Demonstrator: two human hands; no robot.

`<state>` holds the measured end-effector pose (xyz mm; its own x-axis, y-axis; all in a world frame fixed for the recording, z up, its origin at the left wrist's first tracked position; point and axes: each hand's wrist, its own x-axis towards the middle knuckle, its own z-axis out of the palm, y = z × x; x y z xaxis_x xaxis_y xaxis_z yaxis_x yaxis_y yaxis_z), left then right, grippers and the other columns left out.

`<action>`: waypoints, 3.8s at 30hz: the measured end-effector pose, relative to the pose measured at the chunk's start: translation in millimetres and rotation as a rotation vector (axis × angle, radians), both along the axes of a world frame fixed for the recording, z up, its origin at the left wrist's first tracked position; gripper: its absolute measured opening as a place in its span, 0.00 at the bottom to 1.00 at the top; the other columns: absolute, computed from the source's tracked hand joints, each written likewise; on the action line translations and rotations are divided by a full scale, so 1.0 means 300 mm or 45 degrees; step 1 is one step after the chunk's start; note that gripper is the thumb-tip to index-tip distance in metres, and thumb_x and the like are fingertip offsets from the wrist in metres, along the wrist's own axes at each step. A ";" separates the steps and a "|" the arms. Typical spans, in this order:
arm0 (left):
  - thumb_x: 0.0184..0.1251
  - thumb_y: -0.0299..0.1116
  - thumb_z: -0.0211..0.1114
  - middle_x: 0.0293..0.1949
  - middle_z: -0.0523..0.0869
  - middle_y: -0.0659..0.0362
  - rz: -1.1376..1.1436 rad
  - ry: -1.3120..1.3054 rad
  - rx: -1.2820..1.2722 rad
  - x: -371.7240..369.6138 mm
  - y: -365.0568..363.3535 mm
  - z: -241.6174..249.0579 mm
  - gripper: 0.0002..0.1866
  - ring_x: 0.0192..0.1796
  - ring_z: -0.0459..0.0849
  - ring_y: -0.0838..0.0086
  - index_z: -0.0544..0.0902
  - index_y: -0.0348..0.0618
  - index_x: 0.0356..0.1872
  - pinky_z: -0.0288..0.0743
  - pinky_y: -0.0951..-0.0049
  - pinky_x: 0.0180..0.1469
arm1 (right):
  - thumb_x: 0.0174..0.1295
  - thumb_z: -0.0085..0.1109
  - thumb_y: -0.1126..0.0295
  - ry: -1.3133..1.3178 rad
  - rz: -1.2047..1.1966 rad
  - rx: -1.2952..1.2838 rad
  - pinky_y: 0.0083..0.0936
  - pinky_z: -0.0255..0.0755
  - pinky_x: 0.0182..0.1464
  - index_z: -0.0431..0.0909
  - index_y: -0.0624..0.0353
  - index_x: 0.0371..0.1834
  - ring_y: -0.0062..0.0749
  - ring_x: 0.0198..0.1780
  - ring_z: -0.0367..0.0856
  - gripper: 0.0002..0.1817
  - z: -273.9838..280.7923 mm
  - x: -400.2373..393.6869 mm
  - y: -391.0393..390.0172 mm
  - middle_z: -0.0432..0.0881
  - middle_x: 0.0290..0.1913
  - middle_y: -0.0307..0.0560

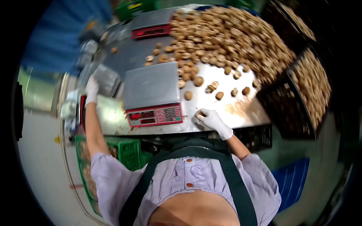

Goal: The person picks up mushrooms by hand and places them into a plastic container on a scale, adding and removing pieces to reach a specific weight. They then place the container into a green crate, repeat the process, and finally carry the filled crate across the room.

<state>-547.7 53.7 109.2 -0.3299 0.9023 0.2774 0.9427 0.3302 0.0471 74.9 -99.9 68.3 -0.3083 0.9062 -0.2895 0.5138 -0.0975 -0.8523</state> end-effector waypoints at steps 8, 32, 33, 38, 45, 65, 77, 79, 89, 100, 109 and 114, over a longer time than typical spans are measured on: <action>0.60 0.32 0.55 0.36 0.84 0.46 0.151 0.175 0.014 -0.037 0.050 0.036 0.09 0.41 0.82 0.48 0.82 0.43 0.35 0.75 0.55 0.42 | 0.58 0.55 0.65 -0.070 -0.219 0.025 0.26 0.74 0.38 0.81 0.56 0.36 0.35 0.30 0.82 0.09 -0.059 0.166 -0.083 0.83 0.28 0.49; 0.51 0.33 0.70 0.51 0.78 0.48 -0.463 -0.227 -0.122 1.093 -0.376 0.057 0.21 0.52 0.77 0.56 0.79 0.42 0.49 0.71 0.63 0.53 | 0.33 0.78 0.52 -0.724 -0.778 0.000 0.38 0.71 0.57 0.40 0.56 0.73 0.55 0.63 0.68 0.66 -0.256 0.527 0.249 0.51 0.71 0.65; 0.50 0.33 0.71 0.57 0.74 0.46 -0.527 -0.054 0.110 1.155 -0.388 0.066 0.27 0.57 0.74 0.53 0.76 0.42 0.55 0.69 0.62 0.58 | 0.32 0.78 0.52 -0.684 -0.777 0.073 0.38 0.72 0.55 0.40 0.55 0.73 0.53 0.61 0.70 0.66 -0.267 0.527 0.273 0.51 0.71 0.64; 0.49 0.32 0.71 0.63 0.66 0.43 -0.799 -0.534 0.081 1.455 -0.383 -0.056 0.33 0.66 0.64 0.51 0.71 0.41 0.60 0.60 0.59 0.67 | 0.35 0.77 0.60 -0.064 -0.662 0.205 0.36 0.72 0.54 0.49 0.53 0.71 0.49 0.56 0.75 0.58 -0.311 0.519 0.396 0.71 0.60 0.58; 0.43 0.56 0.71 0.71 0.51 0.45 -0.679 -0.392 -0.362 1.798 -0.135 -0.401 0.51 0.72 0.49 0.47 0.59 0.50 0.69 0.43 0.44 0.69 | 0.49 0.62 0.68 -0.125 -0.266 0.336 0.34 0.75 0.46 0.63 0.52 0.65 0.50 0.43 0.79 0.36 -0.236 0.359 0.476 0.80 0.42 0.58; 0.37 0.62 0.72 0.72 0.53 0.54 -0.860 -0.120 -0.240 2.041 0.669 -0.228 0.54 0.70 0.55 0.51 0.57 0.65 0.70 0.55 0.41 0.63 | 0.36 0.74 0.50 -0.996 -0.469 0.921 0.58 0.56 0.62 0.58 0.45 0.69 0.58 0.67 0.55 0.52 -0.124 0.608 1.066 0.59 0.65 0.60; 0.41 0.52 0.74 0.63 0.65 0.48 -1.107 -0.293 -0.169 2.035 0.315 -0.410 0.41 0.65 0.62 0.52 0.69 0.66 0.63 0.60 0.44 0.60 | 0.46 0.67 0.60 -0.747 -0.250 1.066 0.46 0.65 0.57 0.68 0.44 0.62 0.55 0.63 0.62 0.35 -0.242 0.590 0.808 0.72 0.54 0.53; 0.43 0.49 0.73 0.64 0.65 0.50 -1.071 -0.188 -0.118 2.027 0.268 -0.427 0.38 0.65 0.63 0.53 0.71 0.64 0.61 0.60 0.45 0.60 | 0.51 0.60 0.65 -0.693 -0.210 0.887 0.43 0.66 0.57 0.69 0.46 0.61 0.53 0.62 0.65 0.29 -0.288 0.562 0.737 0.72 0.53 0.53; 0.47 0.42 0.69 0.56 0.73 0.61 -1.328 -0.130 -0.121 1.932 -0.022 -0.401 0.28 0.63 0.65 0.58 0.76 0.58 0.53 0.53 0.44 0.62 | 0.52 0.59 0.68 -0.450 -0.063 0.974 0.40 0.64 0.61 0.75 0.55 0.47 0.51 0.62 0.66 0.17 -0.291 0.582 0.448 0.68 0.60 0.52; 0.57 0.51 0.65 0.64 0.68 0.51 -1.108 -0.332 0.043 1.914 0.370 -0.264 0.35 0.65 0.65 0.57 0.67 0.51 0.65 0.58 0.56 0.65 | 0.52 0.61 0.73 -0.262 -0.479 1.187 0.31 0.75 0.48 0.78 0.56 0.45 0.43 0.47 0.78 0.15 -0.196 0.638 0.779 0.82 0.45 0.49; 0.42 0.58 0.71 0.70 0.58 0.55 -0.877 -0.079 -0.469 1.968 0.563 -0.321 0.52 0.70 0.59 0.59 0.54 0.67 0.71 0.43 0.43 0.70 | 0.49 0.60 0.41 -1.090 -0.160 0.831 0.64 0.45 0.66 0.64 0.46 0.64 0.58 0.68 0.56 0.40 -0.258 0.604 0.907 0.61 0.65 0.60; 0.40 0.50 0.73 0.64 0.66 0.57 -1.103 -0.088 -0.240 1.906 0.396 -0.331 0.45 0.62 0.68 0.58 0.64 0.65 0.66 0.51 0.48 0.69 | 0.44 0.64 0.44 -1.002 -0.056 0.818 0.63 0.50 0.64 0.78 0.47 0.48 0.60 0.66 0.57 0.29 -0.194 0.557 0.756 0.60 0.65 0.62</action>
